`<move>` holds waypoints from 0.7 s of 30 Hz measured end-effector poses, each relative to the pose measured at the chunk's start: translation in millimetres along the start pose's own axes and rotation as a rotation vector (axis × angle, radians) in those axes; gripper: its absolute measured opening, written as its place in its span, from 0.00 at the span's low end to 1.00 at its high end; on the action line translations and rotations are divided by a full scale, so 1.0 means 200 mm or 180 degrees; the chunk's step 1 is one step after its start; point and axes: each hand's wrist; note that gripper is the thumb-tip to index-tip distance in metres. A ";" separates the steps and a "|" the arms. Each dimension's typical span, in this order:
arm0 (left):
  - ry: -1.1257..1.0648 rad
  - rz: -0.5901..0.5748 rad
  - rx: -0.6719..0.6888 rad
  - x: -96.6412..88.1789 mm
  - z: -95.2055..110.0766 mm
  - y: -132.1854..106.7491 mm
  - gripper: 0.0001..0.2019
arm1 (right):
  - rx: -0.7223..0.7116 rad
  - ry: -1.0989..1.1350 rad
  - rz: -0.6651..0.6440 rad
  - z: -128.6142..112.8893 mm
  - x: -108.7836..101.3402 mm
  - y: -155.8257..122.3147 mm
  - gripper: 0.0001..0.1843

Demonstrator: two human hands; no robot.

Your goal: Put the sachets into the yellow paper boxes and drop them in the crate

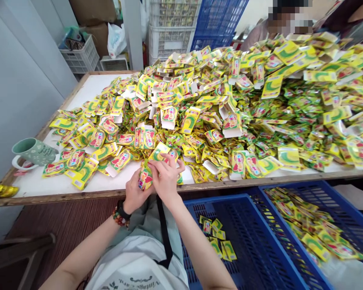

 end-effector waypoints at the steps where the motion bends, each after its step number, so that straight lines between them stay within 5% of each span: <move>1: -0.0061 -0.0046 0.0007 0.00 0.00 0.00 0.30 | -0.0004 0.0003 0.0054 0.01 0.00 0.01 0.06; 4: -0.0222 -0.0181 -0.0035 -0.01 0.01 0.01 0.31 | -0.0093 -0.0002 0.0116 0.02 -0.03 0.04 0.09; 7: -0.0253 -0.0151 -0.0163 -0.02 0.00 0.00 0.31 | -0.0162 0.0035 -0.0309 0.02 -0.06 0.05 0.07; 14: -0.0156 -0.0273 -0.0078 -0.01 0.02 -0.01 0.29 | 0.0801 -0.0329 -0.1220 -0.02 -0.14 0.10 0.09; 21: -0.0051 -0.0286 -0.0089 -0.02 0.01 -0.01 0.30 | 0.0367 -0.0156 -0.1483 -0.07 -0.13 0.10 0.14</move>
Point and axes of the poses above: each hand's wrist, its own y-axis towards the middle knuckle, its own x-axis out of the palm, z = x × y, and after that the axes turned 13 degrees about -y, right-handed
